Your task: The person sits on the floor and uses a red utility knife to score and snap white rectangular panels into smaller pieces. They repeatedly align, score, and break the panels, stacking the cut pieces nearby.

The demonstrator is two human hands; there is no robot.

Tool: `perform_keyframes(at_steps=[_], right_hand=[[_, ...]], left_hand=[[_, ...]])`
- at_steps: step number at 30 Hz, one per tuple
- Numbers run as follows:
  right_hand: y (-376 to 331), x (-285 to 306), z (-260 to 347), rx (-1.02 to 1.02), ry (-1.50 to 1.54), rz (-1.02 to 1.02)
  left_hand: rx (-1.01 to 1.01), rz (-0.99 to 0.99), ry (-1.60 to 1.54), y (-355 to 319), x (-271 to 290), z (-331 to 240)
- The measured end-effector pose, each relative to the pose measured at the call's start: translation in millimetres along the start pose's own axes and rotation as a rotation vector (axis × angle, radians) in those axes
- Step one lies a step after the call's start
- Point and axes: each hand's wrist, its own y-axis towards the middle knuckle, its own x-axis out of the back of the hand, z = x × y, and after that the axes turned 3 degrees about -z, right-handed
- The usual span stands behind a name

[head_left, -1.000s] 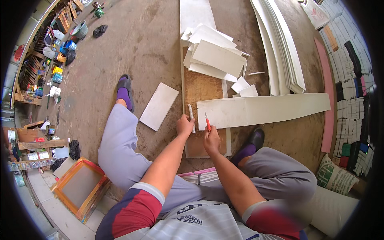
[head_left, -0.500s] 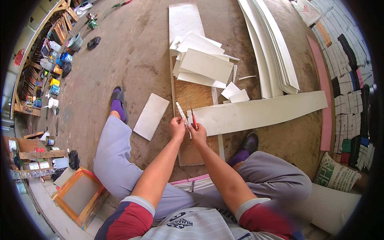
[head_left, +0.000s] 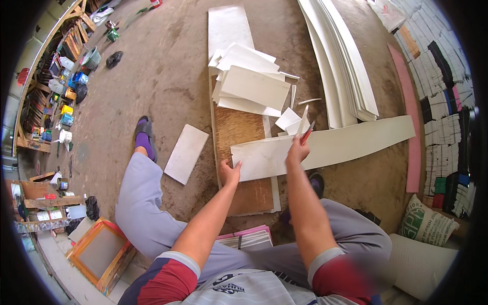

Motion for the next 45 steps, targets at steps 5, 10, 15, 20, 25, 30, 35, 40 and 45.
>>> perform_keyframes(at_steps=[5,10,15,20,25,30,35,40,45], right_hand=[[39.1,15.0,15.9,0.039,-0.463,-0.013],[-9.1,65.9,-19.9,0.234,-0.848,0.162],[-14.6,70.0,-26.5,0.22,-0.873,0.19],[-9.1,68.5,-30.4,0.219,-0.876,0.198],[-2.2,68.9,-53.5,0.289,-0.754,0.178],[-55.4,47.9,-63.2,0.28,-0.628,0.355],[-122.9,30.7,-62.4,0.198,-0.518,0.518],[-130.7,28.9,-76.9,0.259,-0.472,0.457],[-114.8,36.7,-72.9,0.199,-0.547,0.421]], left_hand=[[0.015,0.036,0.088,0.0,-1.9,5.5],[0.073,0.098,0.101,-5.7,4.7,-16.6],[0.107,0.109,0.045,0.5,0.8,-11.0],[0.126,0.197,0.036,0.8,5.7,-14.0],[0.064,0.203,-0.162,0.6,23.1,-5.5],[0.122,0.224,-0.33,39.6,69.9,41.9],[0.236,0.159,-0.358,71.4,112.3,88.7],[0.233,0.172,-0.344,81.7,113.2,114.6],[0.253,0.184,-0.299,70.9,118.6,92.1]])
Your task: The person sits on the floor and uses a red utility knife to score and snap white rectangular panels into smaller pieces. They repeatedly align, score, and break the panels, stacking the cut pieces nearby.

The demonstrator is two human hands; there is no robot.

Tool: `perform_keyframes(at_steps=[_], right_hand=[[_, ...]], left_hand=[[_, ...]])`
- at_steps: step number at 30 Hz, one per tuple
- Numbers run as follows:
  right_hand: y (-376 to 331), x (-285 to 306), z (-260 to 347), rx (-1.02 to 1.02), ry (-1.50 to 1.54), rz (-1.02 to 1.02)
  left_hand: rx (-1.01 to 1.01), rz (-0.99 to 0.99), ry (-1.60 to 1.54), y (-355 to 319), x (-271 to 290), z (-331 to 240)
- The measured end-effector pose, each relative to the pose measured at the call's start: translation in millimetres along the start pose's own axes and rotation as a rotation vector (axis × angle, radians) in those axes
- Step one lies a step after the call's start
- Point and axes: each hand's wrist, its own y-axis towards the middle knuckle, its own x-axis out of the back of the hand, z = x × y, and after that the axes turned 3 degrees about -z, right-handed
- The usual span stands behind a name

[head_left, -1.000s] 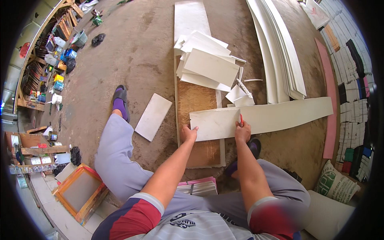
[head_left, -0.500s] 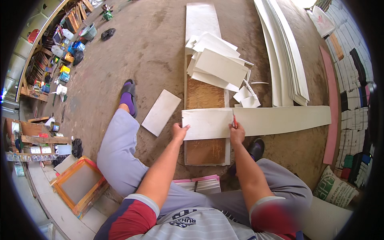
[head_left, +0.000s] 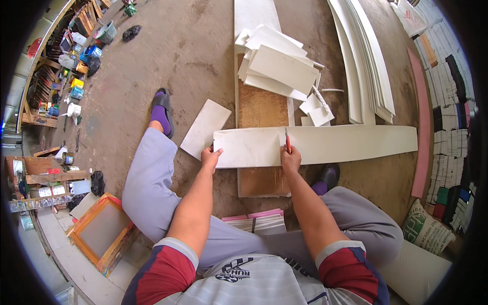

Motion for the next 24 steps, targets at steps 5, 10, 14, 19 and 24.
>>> perform_keyframes(at_steps=[5,10,14,19,24], right_hand=[[1.2,5.8,8.9,0.049,0.035,0.136],[0.2,6.4,12.4,0.053,-0.076,0.157],[-3.2,4.3,20.7,0.031,-0.113,0.163],[-3.4,4.4,19.5,0.023,-0.125,0.182],[-8.8,6.4,24.0,0.043,-0.09,0.154]], left_hand=[[-0.045,-0.009,-0.038,7.5,1.6,11.9],[-0.132,-0.009,-0.008,7.8,-3.4,19.6],[-0.252,-0.024,0.132,12.0,0.3,37.2],[-0.343,-0.055,0.338,-3.5,-15.5,42.2],[-0.284,-0.081,0.369,-5.7,-19.6,37.4]])
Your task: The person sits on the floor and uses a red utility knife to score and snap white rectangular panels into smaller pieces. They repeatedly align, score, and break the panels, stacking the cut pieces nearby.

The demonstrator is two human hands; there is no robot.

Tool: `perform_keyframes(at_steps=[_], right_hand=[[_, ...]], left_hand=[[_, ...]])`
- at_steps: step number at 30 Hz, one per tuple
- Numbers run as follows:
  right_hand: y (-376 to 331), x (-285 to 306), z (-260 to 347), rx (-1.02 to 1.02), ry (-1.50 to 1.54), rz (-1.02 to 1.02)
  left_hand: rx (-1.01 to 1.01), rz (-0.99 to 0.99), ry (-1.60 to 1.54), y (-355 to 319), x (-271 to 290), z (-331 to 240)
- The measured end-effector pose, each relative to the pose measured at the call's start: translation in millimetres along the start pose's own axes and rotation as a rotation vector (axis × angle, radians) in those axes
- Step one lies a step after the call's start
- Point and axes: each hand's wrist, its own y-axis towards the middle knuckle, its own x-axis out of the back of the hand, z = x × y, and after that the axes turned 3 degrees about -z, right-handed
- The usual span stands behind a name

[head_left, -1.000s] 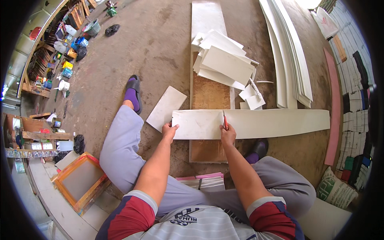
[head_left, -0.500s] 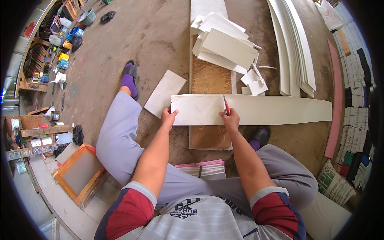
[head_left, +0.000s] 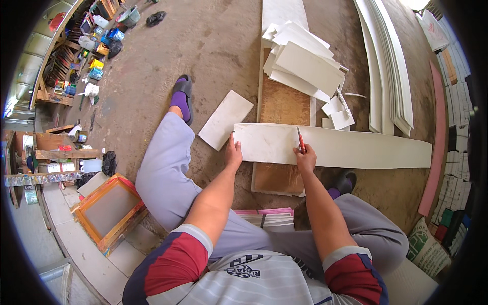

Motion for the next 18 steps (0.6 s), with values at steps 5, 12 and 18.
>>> perform_keyframes(at_steps=[5,12,18], right_hand=[[1.5,-0.8,-12.0,-0.024,0.102,-0.029],[6.8,-13.9,-19.7,-0.02,0.122,-0.041],[2.4,-13.0,-20.7,-0.048,0.121,-0.041]], left_hand=[[-0.008,-0.015,-0.068,1.5,-8.8,-0.5],[-0.019,-0.192,0.084,1.8,-7.5,-8.6],[-0.798,0.088,0.474,-39.3,-24.0,-95.2]])
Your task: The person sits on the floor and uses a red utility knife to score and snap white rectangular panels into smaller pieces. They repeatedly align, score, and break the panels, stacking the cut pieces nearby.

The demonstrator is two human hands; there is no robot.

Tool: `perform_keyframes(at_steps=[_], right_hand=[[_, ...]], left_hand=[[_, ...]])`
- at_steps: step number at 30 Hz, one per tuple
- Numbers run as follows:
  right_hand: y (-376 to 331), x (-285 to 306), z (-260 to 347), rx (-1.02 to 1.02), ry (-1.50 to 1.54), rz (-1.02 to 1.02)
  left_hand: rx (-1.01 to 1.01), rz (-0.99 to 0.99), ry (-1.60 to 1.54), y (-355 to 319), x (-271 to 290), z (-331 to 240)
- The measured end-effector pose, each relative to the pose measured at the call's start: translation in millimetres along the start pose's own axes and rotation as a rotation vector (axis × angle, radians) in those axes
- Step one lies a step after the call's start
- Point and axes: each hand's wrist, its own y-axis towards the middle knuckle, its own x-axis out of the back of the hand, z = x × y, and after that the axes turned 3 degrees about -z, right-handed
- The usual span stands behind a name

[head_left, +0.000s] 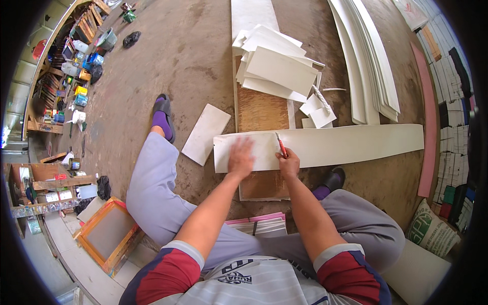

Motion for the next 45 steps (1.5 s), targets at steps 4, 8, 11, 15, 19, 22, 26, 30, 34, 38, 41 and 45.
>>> perform_keyframes(at_steps=[4,8,11,15,19,22,26,30,34,38,41,45], right_hand=[[-1.7,0.5,5.7,0.01,0.012,0.017],[0.3,1.4,2.1,0.048,-0.029,0.008],[2.1,7.7,-0.1,0.082,-0.034,-0.031],[-5.5,23.5,15.9,0.236,-0.167,-0.01],[-11.3,26.8,19.4,0.387,-0.259,0.015],[-17.7,29.0,33.5,0.35,-0.348,0.078],[-16.4,23.1,35.4,0.285,-0.421,0.094],[-18.8,18.2,32.9,0.299,-0.402,0.049],[-17.7,21.1,36.8,0.277,-0.444,0.072],[-11.8,21.0,31.2,0.304,-0.449,0.087],[-12.8,25.3,42.9,0.268,-0.461,0.172],[-13.2,26.2,47.7,0.238,-0.455,0.222]], left_hand=[[-0.253,0.294,0.153,19.2,-8.1,-33.6],[-0.236,0.379,0.237,30.4,-3.8,-46.6],[-0.241,0.43,0.334,41.5,1.7,-57.1],[-0.239,0.463,0.383,50.5,2.3,-58.1],[-0.3,0.429,0.374,54.3,0.4,-57.7],[-0.296,0.464,0.374,56.5,0.6,-59.7],[-0.295,0.492,0.404,59.7,3.1,-66.2],[-0.3,0.461,0.411,58.9,0.9,-64.4],[-0.296,0.445,0.42,58.4,-0.5,-63.4],[-0.277,0.445,0.454,58.9,0.7,-68.1],[-0.261,0.465,0.474,59.8,2.1,-69.7],[-0.251,0.505,0.47,62.4,3.3,-72.0]])
